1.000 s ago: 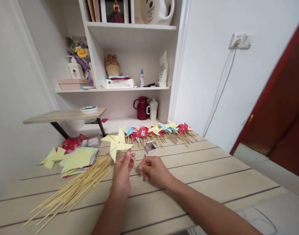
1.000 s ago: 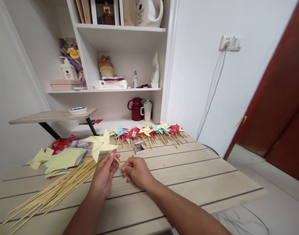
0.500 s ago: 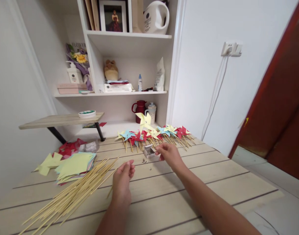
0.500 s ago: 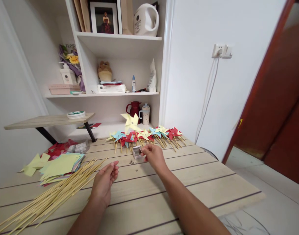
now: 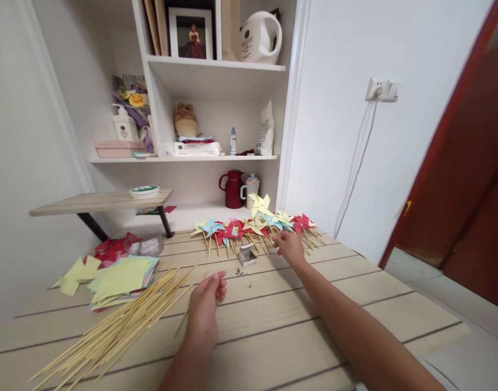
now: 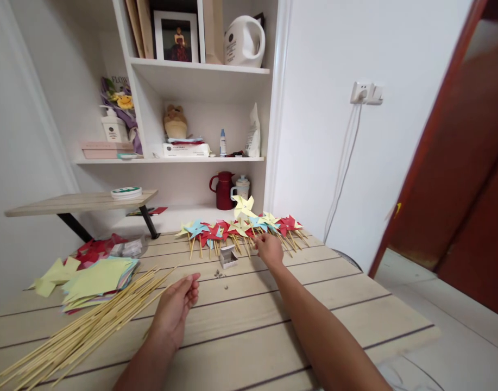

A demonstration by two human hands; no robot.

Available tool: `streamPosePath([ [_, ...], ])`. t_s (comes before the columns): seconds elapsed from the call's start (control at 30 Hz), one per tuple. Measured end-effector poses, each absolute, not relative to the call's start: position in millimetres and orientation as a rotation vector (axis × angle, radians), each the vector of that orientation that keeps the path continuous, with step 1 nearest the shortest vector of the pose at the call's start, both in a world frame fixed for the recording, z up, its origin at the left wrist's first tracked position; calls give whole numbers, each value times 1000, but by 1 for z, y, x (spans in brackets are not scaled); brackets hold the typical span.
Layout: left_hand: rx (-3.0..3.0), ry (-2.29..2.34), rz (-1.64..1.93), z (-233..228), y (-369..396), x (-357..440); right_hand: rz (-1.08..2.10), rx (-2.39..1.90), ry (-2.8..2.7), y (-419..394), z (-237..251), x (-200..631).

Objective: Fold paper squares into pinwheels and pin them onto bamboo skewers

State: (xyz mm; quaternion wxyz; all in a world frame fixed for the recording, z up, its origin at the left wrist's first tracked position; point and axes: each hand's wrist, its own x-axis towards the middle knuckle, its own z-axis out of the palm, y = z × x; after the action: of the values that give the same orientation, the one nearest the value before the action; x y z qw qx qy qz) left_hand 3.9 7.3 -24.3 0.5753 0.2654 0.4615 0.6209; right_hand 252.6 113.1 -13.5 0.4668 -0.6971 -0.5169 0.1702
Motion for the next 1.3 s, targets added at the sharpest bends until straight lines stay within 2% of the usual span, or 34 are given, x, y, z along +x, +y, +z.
streamPosePath([
  [0.3,653,1065,1441,-26,9,3,388,-1798,-1370,108,-10,250],
  [0.77,763,1044,1409,-30,9,5,477,-1689,-1562,127,31,204],
  [1.03,842,1088,1370,-27,7,10,541,-1462,-1454,125,15,211],
  [1.3,908,1102,1337,-27,7,10,815,-1288,-1370,132,-13,184],
])
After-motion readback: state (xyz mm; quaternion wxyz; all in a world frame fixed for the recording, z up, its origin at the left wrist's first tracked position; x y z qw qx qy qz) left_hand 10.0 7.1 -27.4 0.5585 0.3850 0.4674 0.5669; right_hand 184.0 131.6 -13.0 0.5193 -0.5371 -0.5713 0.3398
